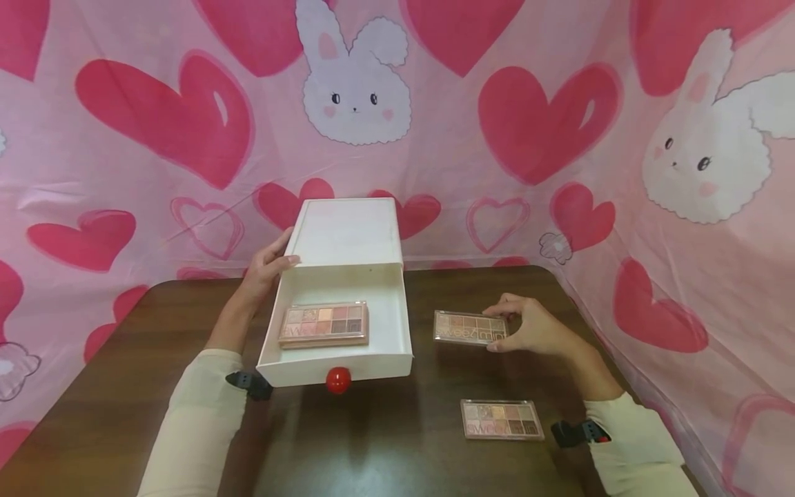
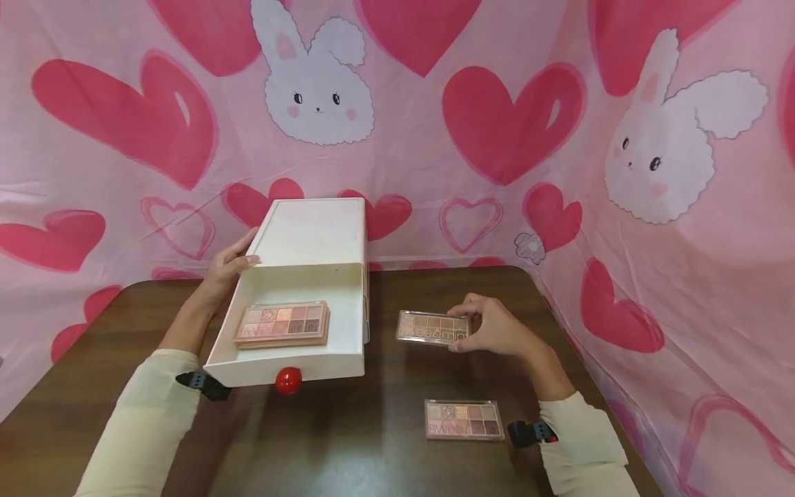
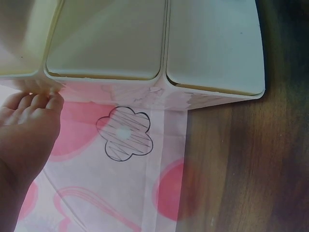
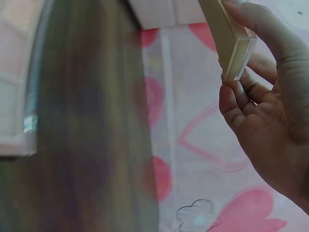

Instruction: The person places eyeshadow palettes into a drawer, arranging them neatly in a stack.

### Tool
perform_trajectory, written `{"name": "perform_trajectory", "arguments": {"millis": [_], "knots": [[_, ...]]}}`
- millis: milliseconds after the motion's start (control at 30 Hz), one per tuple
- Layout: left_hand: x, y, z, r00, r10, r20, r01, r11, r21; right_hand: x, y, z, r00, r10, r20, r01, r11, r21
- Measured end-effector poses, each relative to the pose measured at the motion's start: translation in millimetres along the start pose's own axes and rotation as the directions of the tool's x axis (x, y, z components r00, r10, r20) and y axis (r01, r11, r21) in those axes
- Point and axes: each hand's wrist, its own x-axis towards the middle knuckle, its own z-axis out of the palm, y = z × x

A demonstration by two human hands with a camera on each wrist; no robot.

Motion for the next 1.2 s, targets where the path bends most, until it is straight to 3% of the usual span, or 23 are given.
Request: {"name": "perform_trajectory", "arguments": {"millis": [400, 633, 933, 1200], "knots": [[1.5, -3.2, -1.4, 1.0, 0.013, 0.013, -0.013, 1.0, 0.0, 11.4, -26, -9, 0.996, -0.093, -0.01, 0.092, 0.996, -0.013], [0.7, -0.3, -0.7, 1.0, 0.012, 0.015, -0.012, 1.0, 0.003, 14.3, -47, -21, 0.99, -0.135, -0.031, 0.132, 0.989, -0.073], [-0.6, 0.0, -1.8, 1.0, -0.003, 0.015, 0.003, 1.0, 0.012, 23.8, -71, -32, 0.987, -0.159, -0.033, 0.154, 0.981, -0.121], [-0.2, -0.4, -1.4, 1.0, -0.004, 0.011, 0.004, 1.0, 0.005, 32.7, -83, -41, 0.986, -0.168, -0.011, 0.166, 0.981, -0.098]]}}
